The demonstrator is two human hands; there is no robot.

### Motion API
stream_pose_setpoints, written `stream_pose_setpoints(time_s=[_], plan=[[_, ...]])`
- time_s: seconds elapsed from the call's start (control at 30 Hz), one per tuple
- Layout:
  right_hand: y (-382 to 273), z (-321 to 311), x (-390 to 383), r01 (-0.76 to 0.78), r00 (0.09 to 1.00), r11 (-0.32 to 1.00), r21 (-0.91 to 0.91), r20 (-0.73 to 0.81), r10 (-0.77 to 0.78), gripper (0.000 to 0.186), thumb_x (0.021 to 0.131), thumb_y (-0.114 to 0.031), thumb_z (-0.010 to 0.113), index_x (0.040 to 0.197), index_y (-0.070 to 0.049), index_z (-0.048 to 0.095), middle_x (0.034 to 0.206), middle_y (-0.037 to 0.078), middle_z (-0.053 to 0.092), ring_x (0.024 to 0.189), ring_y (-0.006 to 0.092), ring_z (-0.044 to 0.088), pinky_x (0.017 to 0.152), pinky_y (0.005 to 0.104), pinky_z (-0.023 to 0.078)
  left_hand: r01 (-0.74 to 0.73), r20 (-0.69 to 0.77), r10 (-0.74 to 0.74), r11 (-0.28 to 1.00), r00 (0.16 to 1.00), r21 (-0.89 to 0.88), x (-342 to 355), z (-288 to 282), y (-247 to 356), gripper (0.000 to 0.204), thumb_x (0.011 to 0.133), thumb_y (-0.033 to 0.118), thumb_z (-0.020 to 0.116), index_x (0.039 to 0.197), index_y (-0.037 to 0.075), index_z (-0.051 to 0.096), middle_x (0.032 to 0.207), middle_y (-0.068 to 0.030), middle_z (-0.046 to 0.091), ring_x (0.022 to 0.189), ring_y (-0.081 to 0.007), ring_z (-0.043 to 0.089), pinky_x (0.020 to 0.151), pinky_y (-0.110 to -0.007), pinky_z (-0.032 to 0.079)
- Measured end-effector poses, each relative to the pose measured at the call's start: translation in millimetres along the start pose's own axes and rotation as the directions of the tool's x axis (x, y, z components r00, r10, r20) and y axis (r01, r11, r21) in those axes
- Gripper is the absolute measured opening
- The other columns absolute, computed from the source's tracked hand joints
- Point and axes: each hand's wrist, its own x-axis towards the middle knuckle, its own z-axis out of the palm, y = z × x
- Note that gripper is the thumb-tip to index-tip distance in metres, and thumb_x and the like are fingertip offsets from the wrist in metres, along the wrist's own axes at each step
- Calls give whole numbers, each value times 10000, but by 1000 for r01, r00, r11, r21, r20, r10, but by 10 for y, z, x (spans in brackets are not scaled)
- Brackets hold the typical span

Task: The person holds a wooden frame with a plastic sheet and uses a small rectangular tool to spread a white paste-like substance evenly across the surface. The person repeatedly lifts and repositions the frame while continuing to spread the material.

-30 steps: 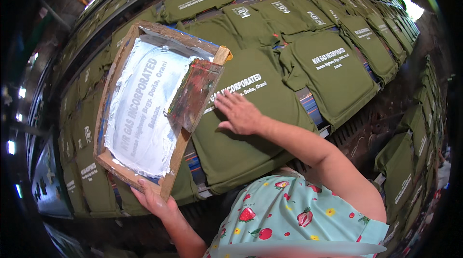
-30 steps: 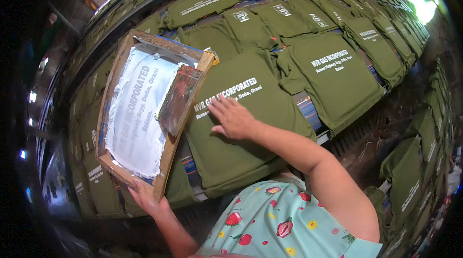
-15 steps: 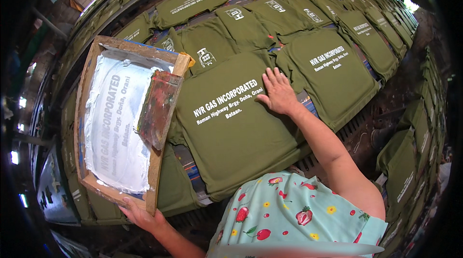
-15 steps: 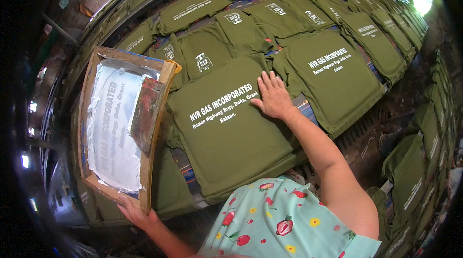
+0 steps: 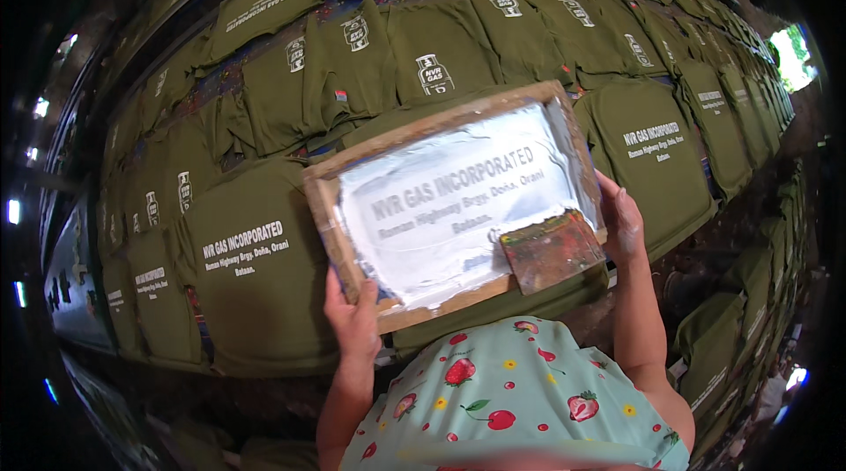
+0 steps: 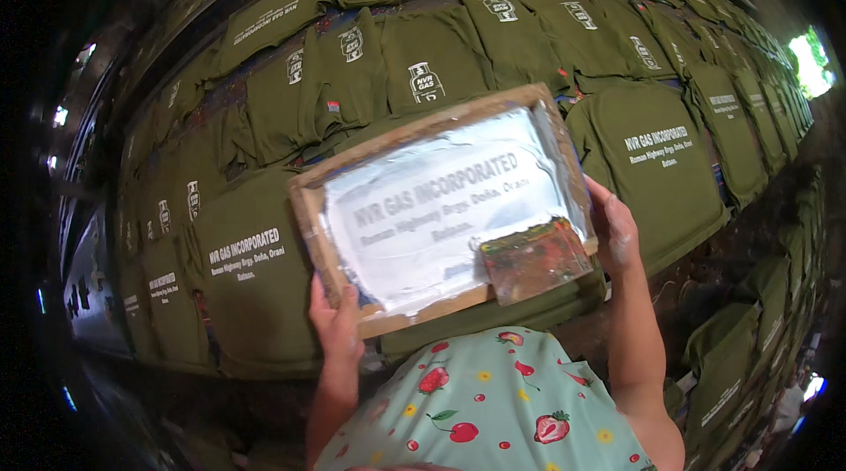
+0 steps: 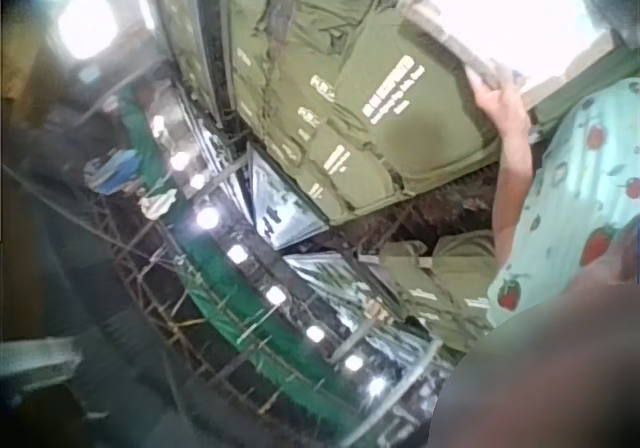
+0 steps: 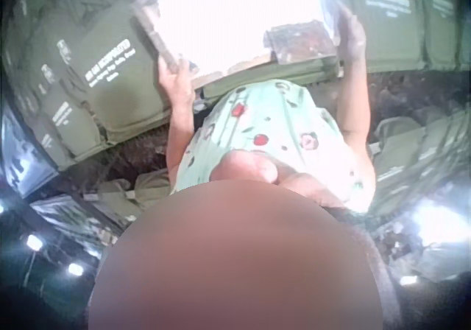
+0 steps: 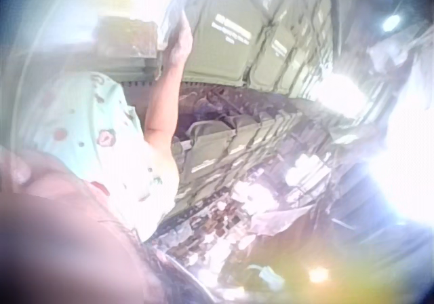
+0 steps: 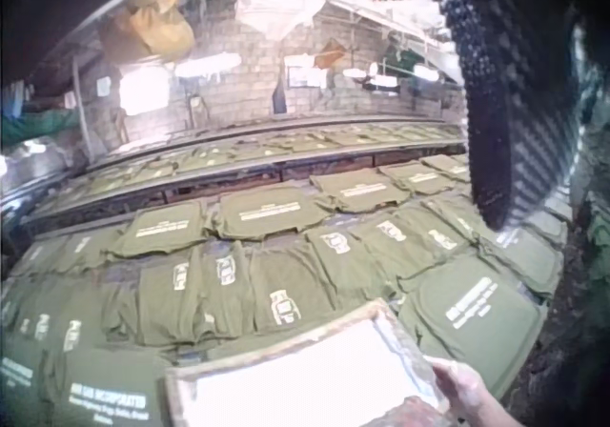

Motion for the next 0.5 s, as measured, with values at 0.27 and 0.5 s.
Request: stream_pose_setpoints(time_s=[0.27,0.5], plan=[[330,-275,-117,-8,981,998,-59,-194,-4,633,1194,-312,594,1651,122,536,1615,218,667,1481,284,646,1296,422,442,-53,54,54,998,997,-20,286,258,-335,706,1034,-126,672,1709,-103,465,1597,-134,659,1372,-194,676,1175,-345,531],[474,-341,26,-32,991,998,-51,-134,24,572,1184,-192,602,1682,81,527,1653,168,646,1512,247,615,1310,397,420,-150,-41,154,984,987,94,424,181,-475,683,980,-208,660,1647,-157,520,1602,-185,645,1341,-213,703,1159,-346,556]])
